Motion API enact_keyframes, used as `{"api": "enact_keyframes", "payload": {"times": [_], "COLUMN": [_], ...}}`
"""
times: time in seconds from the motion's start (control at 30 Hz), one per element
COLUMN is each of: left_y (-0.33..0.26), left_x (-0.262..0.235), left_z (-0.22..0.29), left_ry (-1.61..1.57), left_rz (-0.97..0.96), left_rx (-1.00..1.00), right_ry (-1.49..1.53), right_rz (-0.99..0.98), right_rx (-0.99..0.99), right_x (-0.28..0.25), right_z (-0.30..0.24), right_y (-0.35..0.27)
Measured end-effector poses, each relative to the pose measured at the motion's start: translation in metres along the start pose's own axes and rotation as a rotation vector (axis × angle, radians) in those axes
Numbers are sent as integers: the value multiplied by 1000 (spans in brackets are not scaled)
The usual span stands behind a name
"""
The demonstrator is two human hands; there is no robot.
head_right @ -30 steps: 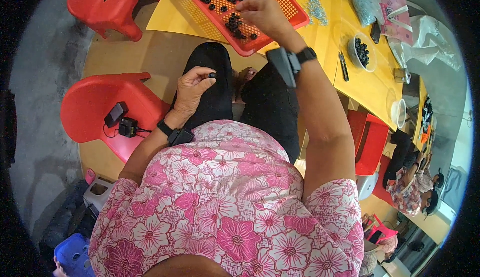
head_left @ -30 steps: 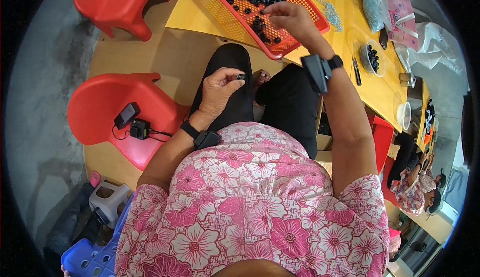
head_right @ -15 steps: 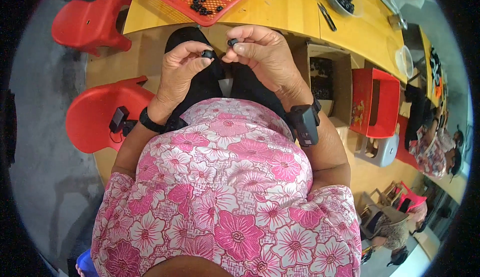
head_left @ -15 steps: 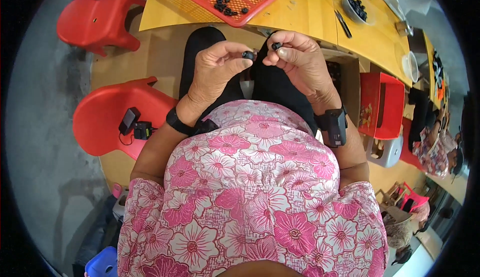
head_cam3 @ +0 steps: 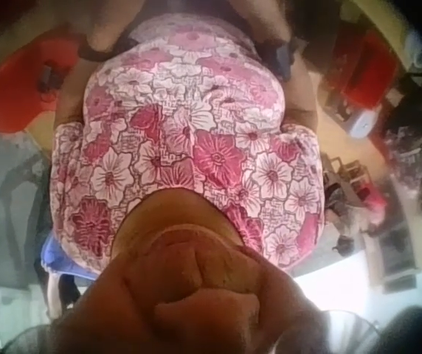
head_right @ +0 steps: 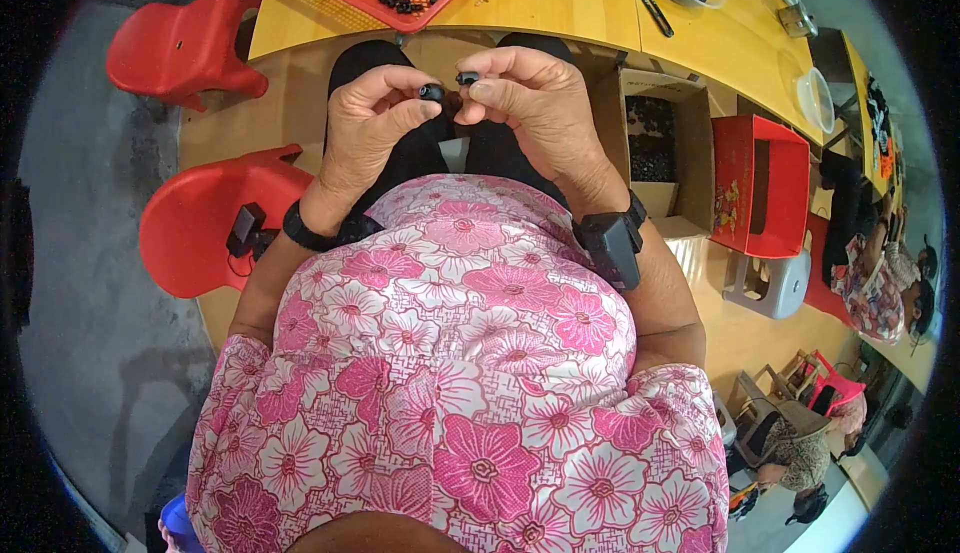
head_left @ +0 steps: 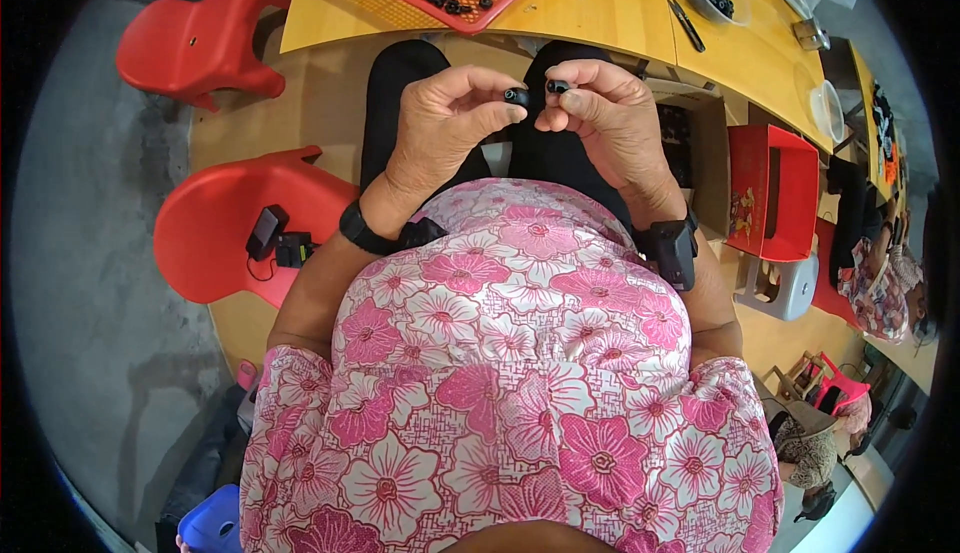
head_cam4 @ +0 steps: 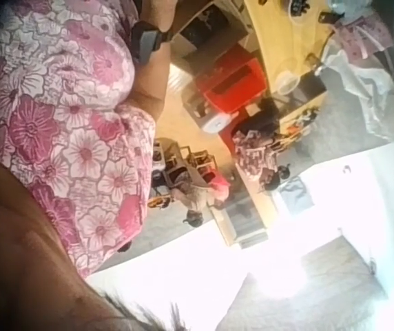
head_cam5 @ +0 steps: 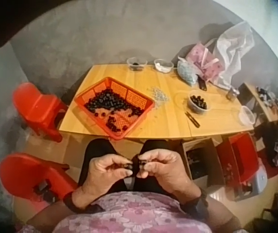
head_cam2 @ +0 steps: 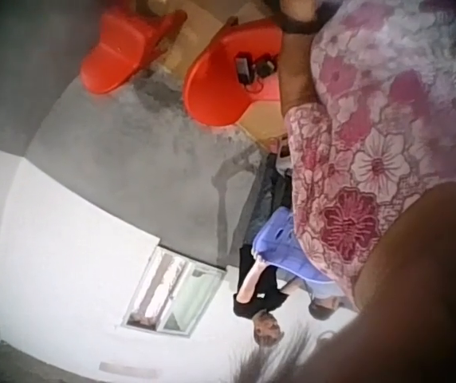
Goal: The person takes small plastic components from a tray and fits them together by hand.
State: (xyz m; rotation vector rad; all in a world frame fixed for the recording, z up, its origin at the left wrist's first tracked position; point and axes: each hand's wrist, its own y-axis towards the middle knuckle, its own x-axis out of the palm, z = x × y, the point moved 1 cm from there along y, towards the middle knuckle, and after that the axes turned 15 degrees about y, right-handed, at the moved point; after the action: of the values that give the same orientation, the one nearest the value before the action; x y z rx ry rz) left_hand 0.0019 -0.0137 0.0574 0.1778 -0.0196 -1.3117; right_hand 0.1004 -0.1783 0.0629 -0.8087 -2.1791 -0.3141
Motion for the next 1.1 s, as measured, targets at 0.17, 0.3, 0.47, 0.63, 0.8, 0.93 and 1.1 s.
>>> {"api": "enact_keyframes", "payload": {"times": [0.17, 0.3, 0.47, 0.63, 0.8, 0.93, 1.1], "left_y": [-2, -4, -4, 0, 7, 12, 16], "left_x": [-3, -8, -10, -8, -6, -2, 2], "left_z": [1, -8, -9, -8, -7, -8, -12], "left_ry": [61, 142, 238, 155, 77, 4, 65], "left_rz": [22, 30, 47, 49, 5, -12, -4], "left_rx": [12, 23, 31, -13, -20, -33, -23], "right_ry": [-109, -257, -395, -395, -367, -281, -288], "right_rz": [-24, -14, -74, -65, -46, -6, 36], "right_rx": [-20, 3, 2, 10, 26, 34, -30], "right_x": [5, 7, 12, 11, 4, -1, -8], "right_z": [0, 2, 7, 8, 5, 2, -1], "right_y": [5, 10, 14, 16, 17, 18, 17]}}
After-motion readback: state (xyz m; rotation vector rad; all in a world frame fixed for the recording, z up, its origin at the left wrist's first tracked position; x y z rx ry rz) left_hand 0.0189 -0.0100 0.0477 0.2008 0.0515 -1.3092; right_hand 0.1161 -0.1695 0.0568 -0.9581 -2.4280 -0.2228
